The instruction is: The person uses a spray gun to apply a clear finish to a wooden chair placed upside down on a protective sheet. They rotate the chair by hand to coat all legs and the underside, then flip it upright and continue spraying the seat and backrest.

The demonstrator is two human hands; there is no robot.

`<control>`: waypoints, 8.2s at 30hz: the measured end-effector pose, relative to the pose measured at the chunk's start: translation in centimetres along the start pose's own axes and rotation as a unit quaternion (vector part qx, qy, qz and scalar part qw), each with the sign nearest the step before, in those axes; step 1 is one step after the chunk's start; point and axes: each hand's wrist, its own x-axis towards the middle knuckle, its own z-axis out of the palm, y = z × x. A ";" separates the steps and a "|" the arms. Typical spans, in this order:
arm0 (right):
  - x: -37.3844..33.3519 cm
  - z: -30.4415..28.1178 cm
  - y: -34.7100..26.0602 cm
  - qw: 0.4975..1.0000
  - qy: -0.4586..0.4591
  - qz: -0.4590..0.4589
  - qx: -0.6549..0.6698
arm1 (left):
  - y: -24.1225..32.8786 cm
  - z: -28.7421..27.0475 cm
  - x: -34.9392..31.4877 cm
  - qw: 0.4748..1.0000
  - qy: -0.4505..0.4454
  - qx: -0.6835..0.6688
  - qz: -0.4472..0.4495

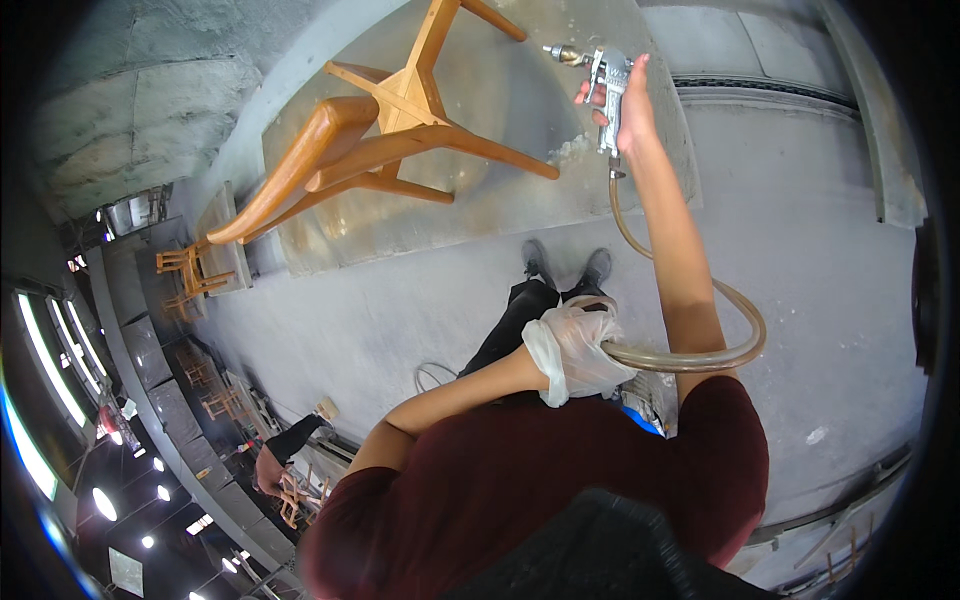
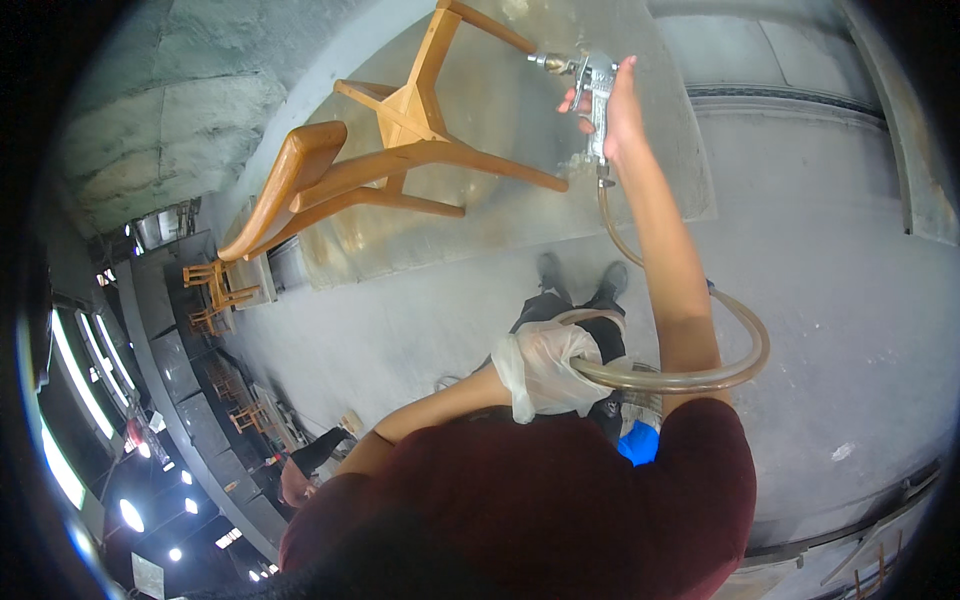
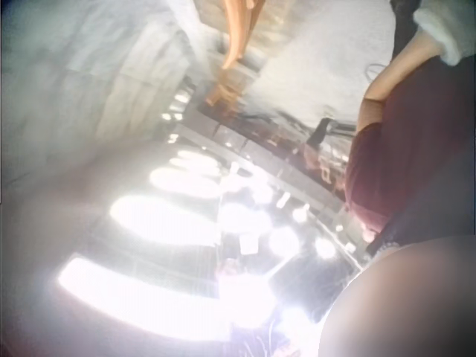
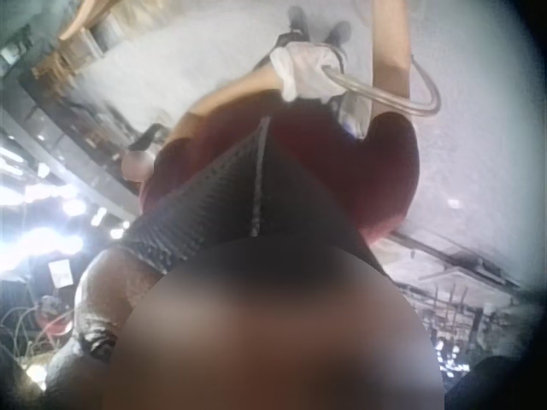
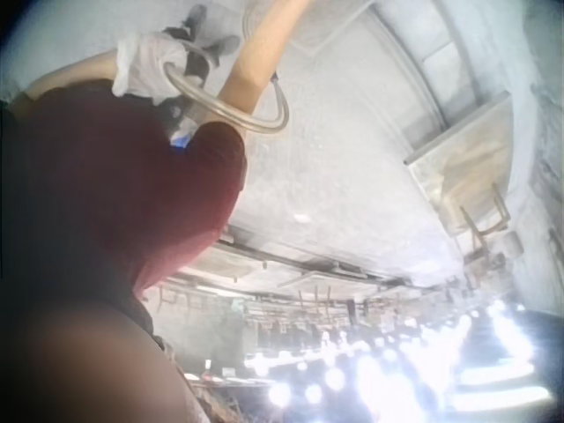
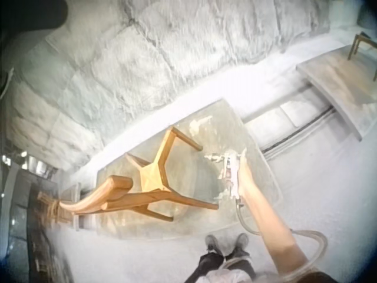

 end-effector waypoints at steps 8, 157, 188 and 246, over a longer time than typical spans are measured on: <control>-2.6 0.6 0.5 0.984 0.076 0.035 -0.155 | 0.9 0.2 0.3 1.000 -0.029 0.005 0.003; -23.9 44.3 37.5 0.596 0.209 -0.260 -0.731 | -42.8 -36.2 -35.6 0.943 -0.106 0.004 0.316; -37.9 45.8 13.0 0.604 0.494 -0.412 -0.471 | -32.6 -33.7 -34.2 0.880 -0.248 0.092 0.395; -34.7 15.0 10.7 0.890 0.182 -0.411 0.070 | -22.4 -11.9 -5.6 0.917 -0.353 0.101 0.155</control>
